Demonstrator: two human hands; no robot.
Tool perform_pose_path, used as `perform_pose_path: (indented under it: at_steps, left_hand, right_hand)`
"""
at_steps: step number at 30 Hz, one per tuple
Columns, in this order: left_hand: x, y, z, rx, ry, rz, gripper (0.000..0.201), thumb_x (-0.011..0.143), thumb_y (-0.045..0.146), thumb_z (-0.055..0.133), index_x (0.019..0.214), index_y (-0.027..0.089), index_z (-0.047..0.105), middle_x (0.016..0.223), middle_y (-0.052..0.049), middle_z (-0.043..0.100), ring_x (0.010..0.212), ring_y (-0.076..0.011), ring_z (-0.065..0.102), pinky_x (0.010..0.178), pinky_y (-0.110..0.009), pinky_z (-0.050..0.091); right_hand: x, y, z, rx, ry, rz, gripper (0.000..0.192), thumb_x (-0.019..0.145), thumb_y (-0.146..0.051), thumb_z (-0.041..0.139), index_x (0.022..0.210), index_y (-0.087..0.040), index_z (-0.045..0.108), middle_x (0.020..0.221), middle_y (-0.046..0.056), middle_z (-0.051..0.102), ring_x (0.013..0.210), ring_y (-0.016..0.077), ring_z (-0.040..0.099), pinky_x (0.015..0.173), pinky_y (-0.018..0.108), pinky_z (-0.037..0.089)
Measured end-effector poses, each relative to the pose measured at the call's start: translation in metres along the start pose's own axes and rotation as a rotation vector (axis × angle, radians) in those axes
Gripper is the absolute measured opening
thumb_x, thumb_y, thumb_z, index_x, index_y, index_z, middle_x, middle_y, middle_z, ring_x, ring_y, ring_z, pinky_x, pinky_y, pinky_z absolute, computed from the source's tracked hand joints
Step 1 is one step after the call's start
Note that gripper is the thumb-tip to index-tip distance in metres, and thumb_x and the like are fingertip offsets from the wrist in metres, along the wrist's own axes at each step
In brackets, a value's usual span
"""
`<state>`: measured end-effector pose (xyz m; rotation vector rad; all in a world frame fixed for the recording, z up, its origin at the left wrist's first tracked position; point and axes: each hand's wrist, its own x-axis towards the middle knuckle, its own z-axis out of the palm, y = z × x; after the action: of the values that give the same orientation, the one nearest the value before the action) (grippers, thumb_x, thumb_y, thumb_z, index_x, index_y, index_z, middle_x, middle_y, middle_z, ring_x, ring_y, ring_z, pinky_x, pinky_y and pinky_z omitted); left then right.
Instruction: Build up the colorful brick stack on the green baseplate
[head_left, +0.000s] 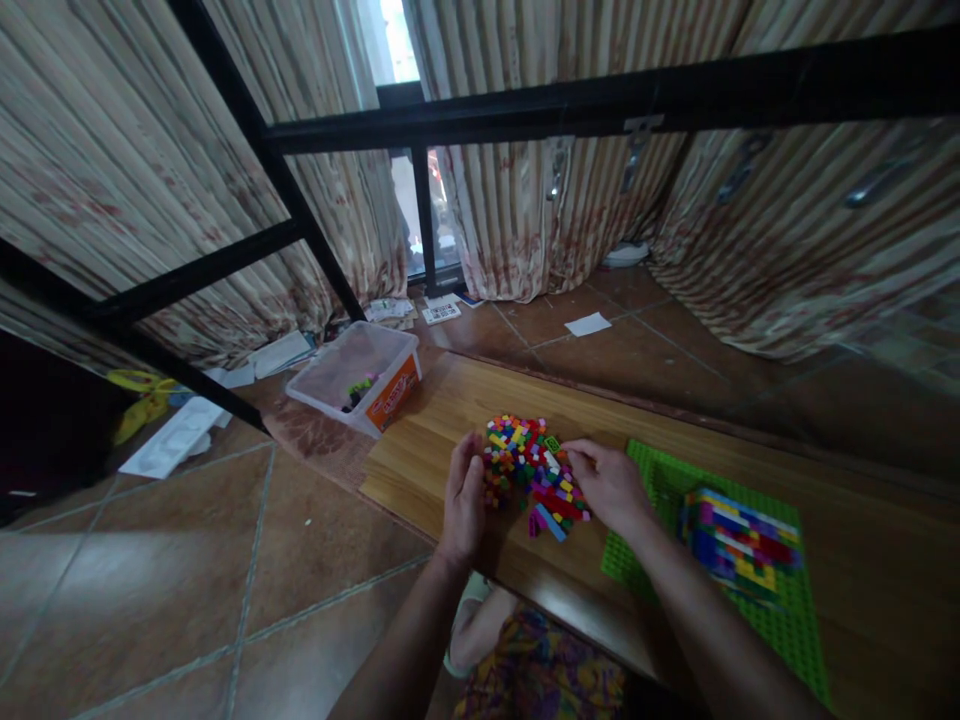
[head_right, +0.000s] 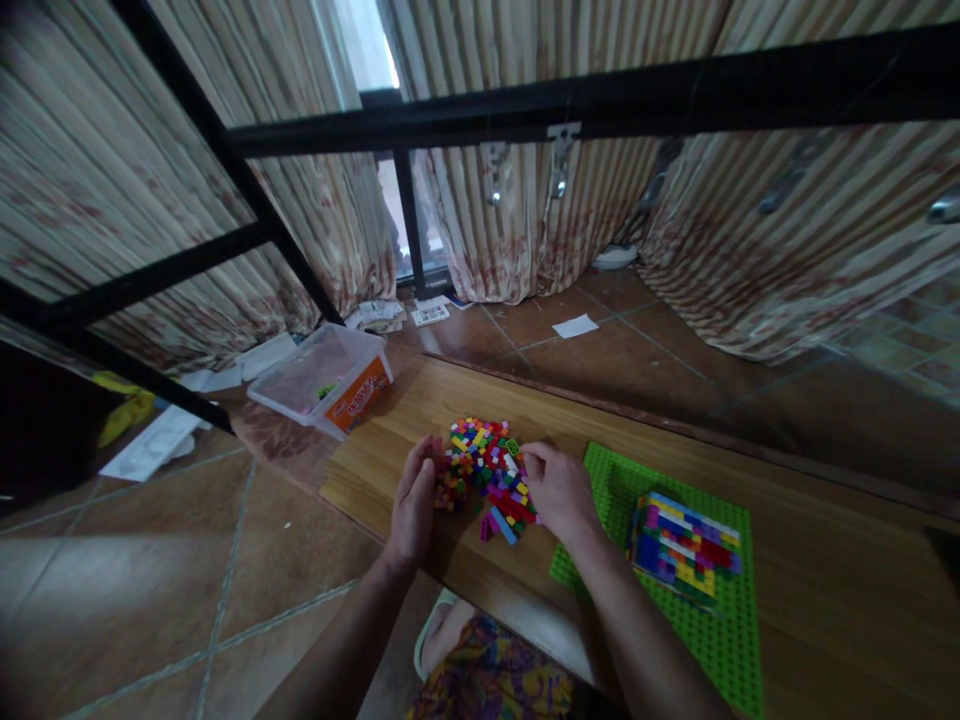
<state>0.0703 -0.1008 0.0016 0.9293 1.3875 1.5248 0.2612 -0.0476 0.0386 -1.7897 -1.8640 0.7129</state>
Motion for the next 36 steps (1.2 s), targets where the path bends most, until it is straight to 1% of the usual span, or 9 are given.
perform_pose_path:
  at_steps: [3, 6, 12, 17, 21, 24, 27, 31, 36]
  left_hand:
    - [-0.005, -0.001, 0.01, -0.21, 0.052, -0.051, 0.048, 0.088, 0.05, 0.051, 0.128, 0.023, 0.053, 0.133, -0.007, 0.058, 0.127, -0.0218, 0.051, 0.109, -0.038, 0.039]
    - [-0.009, 0.002, 0.019, -0.358, 0.095, -0.066, 0.046, 0.087, 0.051, 0.052, 0.121, 0.021, 0.055, 0.123, -0.007, 0.063, 0.118, -0.0213, 0.057, 0.102, -0.037, 0.045]
    - [-0.017, 0.008, 0.028, -0.379, 0.112, -0.056, 0.046, 0.086, 0.051, 0.05, 0.118, 0.018, 0.053, 0.121, -0.01, 0.063, 0.113, -0.02, 0.06, 0.101, -0.037, 0.046]
    - [-0.025, 0.01, 0.031, -0.275, 0.101, -0.032, 0.046, 0.09, 0.05, 0.043, 0.122, 0.018, 0.05, 0.126, -0.012, 0.061, 0.117, -0.0209, 0.059, 0.101, -0.037, 0.046]
    - [-0.027, 0.005, 0.026, -0.104, 0.097, -0.013, 0.042, 0.086, 0.043, 0.055, 0.12, 0.019, 0.054, 0.128, -0.01, 0.059, 0.119, -0.0213, 0.057, 0.101, -0.035, 0.046]
    - [-0.027, 0.001, 0.019, 0.029, 0.05, 0.02, 0.042, 0.087, 0.041, 0.055, 0.123, 0.02, 0.052, 0.124, -0.009, 0.061, 0.114, -0.0207, 0.059, 0.097, -0.036, 0.048]
    - [-0.026, 0.0, 0.01, 0.223, 0.021, 0.132, 0.037, 0.088, 0.037, 0.053, 0.121, 0.02, 0.055, 0.122, -0.009, 0.061, 0.114, -0.0206, 0.058, 0.1, -0.038, 0.047]
    - [-0.027, 0.006, -0.002, 0.557, -0.091, 0.327, 0.026, 0.085, 0.029, 0.057, 0.109, 0.021, 0.062, 0.12, -0.009, 0.059, 0.116, -0.0216, 0.055, 0.104, -0.043, 0.043]
    - [-0.03, 0.009, -0.002, 0.713, -0.141, 0.43, 0.023, 0.086, 0.024, 0.053, 0.106, 0.021, 0.063, 0.122, -0.01, 0.058, 0.115, -0.0222, 0.054, 0.102, -0.044, 0.045]
  right_hand:
    - [-0.016, -0.01, 0.0, 0.084, 0.029, -0.025, 0.034, 0.091, -0.036, 0.042, 0.098, -0.022, 0.072, 0.072, 0.003, 0.073, 0.066, 0.0182, 0.067, 0.061, 0.026, 0.044]
    - [-0.032, -0.027, 0.012, 0.09, -0.059, -0.087, 0.031, 0.09, -0.037, 0.047, 0.1, -0.023, 0.072, 0.073, 0.002, 0.073, 0.062, 0.0171, 0.066, 0.059, 0.026, 0.044]
    - [-0.046, -0.046, 0.04, -0.177, -0.153, -0.177, 0.032, 0.084, -0.023, 0.057, 0.114, -0.023, 0.067, 0.095, 0.007, 0.075, 0.087, 0.0219, 0.07, 0.073, 0.029, 0.048]
    - [-0.046, -0.044, 0.04, -0.168, -0.114, -0.199, 0.022, 0.087, -0.021, 0.055, 0.105, -0.023, 0.068, 0.098, 0.005, 0.074, 0.09, 0.0201, 0.069, 0.076, 0.027, 0.047]
    - [-0.05, -0.046, 0.032, -0.118, -0.075, -0.215, 0.018, 0.091, -0.022, 0.05, 0.093, -0.024, 0.068, 0.093, 0.003, 0.074, 0.086, 0.018, 0.068, 0.074, 0.025, 0.045]
    - [-0.053, -0.047, 0.028, -0.119, -0.067, -0.214, 0.017, 0.091, -0.022, 0.05, 0.092, -0.023, 0.067, 0.091, 0.003, 0.073, 0.084, 0.0182, 0.068, 0.072, 0.025, 0.044]
    - [-0.056, -0.045, 0.024, -0.049, -0.028, -0.193, 0.017, 0.091, -0.022, 0.051, 0.094, -0.023, 0.067, 0.092, 0.003, 0.073, 0.086, 0.0177, 0.067, 0.075, 0.025, 0.045]
    - [-0.065, -0.03, 0.013, 0.062, 0.055, -0.088, 0.02, 0.091, -0.021, 0.049, 0.102, -0.021, 0.066, 0.099, 0.005, 0.072, 0.091, 0.0179, 0.066, 0.081, 0.027, 0.047]
    - [-0.075, -0.012, 0.003, 0.108, 0.064, -0.055, 0.035, 0.085, -0.008, 0.044, 0.114, -0.018, 0.06, 0.11, 0.007, 0.068, 0.098, 0.0171, 0.064, 0.09, 0.029, 0.047]
